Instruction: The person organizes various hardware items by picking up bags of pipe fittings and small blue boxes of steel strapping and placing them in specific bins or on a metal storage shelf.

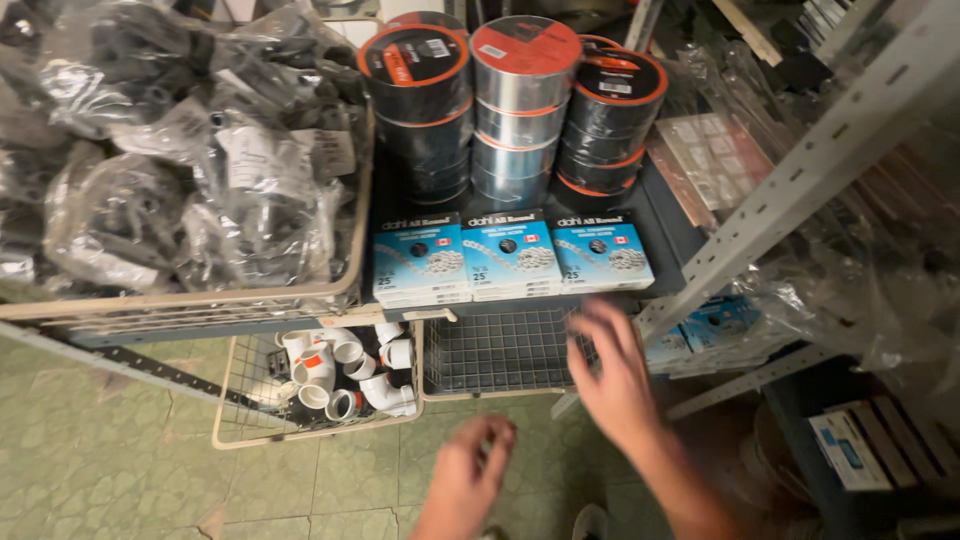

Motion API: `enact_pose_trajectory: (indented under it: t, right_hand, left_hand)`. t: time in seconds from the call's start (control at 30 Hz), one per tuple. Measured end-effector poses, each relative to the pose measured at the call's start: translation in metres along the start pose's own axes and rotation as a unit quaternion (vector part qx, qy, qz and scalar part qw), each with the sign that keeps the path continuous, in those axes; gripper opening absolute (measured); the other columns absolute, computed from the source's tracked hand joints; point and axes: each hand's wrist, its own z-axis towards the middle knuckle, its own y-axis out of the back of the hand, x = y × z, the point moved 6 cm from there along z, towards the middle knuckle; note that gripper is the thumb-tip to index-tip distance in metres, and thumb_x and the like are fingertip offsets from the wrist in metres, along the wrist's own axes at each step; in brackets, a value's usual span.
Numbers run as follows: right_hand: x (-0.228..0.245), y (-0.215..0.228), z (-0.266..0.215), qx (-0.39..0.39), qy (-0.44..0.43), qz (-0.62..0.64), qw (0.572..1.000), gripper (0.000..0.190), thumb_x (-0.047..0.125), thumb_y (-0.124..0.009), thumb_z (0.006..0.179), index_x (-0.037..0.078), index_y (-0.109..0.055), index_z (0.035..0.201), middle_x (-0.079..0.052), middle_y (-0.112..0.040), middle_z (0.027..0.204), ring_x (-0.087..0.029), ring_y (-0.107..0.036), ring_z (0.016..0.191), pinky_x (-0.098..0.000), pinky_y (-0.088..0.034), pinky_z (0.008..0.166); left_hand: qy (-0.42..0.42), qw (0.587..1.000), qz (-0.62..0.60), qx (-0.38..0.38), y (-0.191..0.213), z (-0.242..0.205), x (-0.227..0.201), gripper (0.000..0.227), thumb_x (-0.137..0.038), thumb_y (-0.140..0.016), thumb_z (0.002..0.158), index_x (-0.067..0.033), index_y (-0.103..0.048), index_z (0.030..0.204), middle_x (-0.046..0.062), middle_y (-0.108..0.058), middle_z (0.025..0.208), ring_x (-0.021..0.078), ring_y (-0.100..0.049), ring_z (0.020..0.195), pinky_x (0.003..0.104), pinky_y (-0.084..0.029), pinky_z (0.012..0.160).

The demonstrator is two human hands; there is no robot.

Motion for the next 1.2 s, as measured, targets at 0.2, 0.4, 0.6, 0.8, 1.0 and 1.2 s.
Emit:
enact_pose_trajectory:
  t: [0.2,0.4,0.6,0.8,1.0,1.2]
  right_hand:
    - [-0.080,-0.010,-0.184,-0.018,-0.176,0.062,0.982,0.022,0.018,-0.073,0.106,0.010,-0.079,0.126,-0.015,-0.071,0.139,-0.031,-0.068,0.141,-0.0425,-0.049,0.127]
    - [-0.208,-0.013,-0.337,0.041,-0.452,0.085,0.887,0.035,0.014,-0.074,0.105,0.014,-0.077,0.139,-0.007,-0.072,0.138,-0.023,-0.080,0.112,-0.0374,-0.070,0.096]
    - [-0.329,0.004,-0.400,0.063,-0.549,0.015,0.833,0.042,0.024,-0.079,0.096,0.018,-0.080,0.138,-0.006,-0.082,0.132,-0.026,-0.080,0.114,-0.0433,-0.062,0.102]
    - [-0.446,-0.004,-0.389,0.102,-0.577,0.002,0.811,0.062,0.036,-0.080,0.099,0.009,-0.072,0.154,-0.022,-0.078,0.148,-0.044,-0.073,0.137,-0.0563,-0.057,0.115]
    - [-0.458,-0.025,-0.301,0.064,-0.660,0.162,0.731,0.051,0.044,-0.080,0.104,0.009,-0.077,0.140,-0.019,-0.079,0.120,-0.040,-0.076,0.104,-0.0564,-0.065,0.076]
    - [-0.482,-0.098,-0.274,0.100,-0.722,0.267,0.630,0.066,0.059,-0.080,0.108,0.010,-0.064,0.148,-0.016,-0.082,0.126,-0.040,-0.081,0.109,-0.0630,-0.065,0.083]
  left_hand:
    - [-0.293,0.895,0.302,-0.149,0.036,0.075,-0.090,0.028,-0.026,-0.069,0.108,-0.0043,-0.068,0.126,0.022,-0.066,0.131,0.0430,-0.060,0.119,0.057,-0.052,0.102]
    - [-0.278,0.801,0.476,-0.233,0.021,0.149,-0.095,0.082,-0.055,-0.066,0.108,-0.0182,-0.047,0.179,0.018,-0.042,0.187,0.0440,-0.036,0.174,0.070,-0.027,0.137]
    - [-0.261,0.793,0.503,-0.226,0.014,0.158,-0.085,0.089,-0.058,-0.067,0.104,-0.0132,-0.048,0.179,0.017,-0.049,0.185,0.0435,-0.038,0.173,0.071,-0.020,0.139]
    - [-0.274,0.777,0.506,-0.256,0.012,0.156,-0.089,0.094,-0.055,-0.084,0.096,-0.0117,-0.057,0.175,0.019,-0.057,0.178,0.0452,-0.048,0.167,0.072,-0.028,0.135]
    - [-0.276,0.796,0.463,-0.276,0.012,0.162,-0.082,0.096,-0.052,-0.095,0.088,-0.0136,-0.063,0.169,0.015,-0.058,0.175,0.0429,-0.047,0.164,0.070,-0.024,0.133]
    - [-0.263,0.811,0.451,-0.265,0.012,0.159,-0.086,0.099,-0.052,-0.099,0.085,-0.0161,-0.062,0.170,0.012,-0.055,0.176,0.0413,-0.044,0.166,0.069,-0.022,0.133]
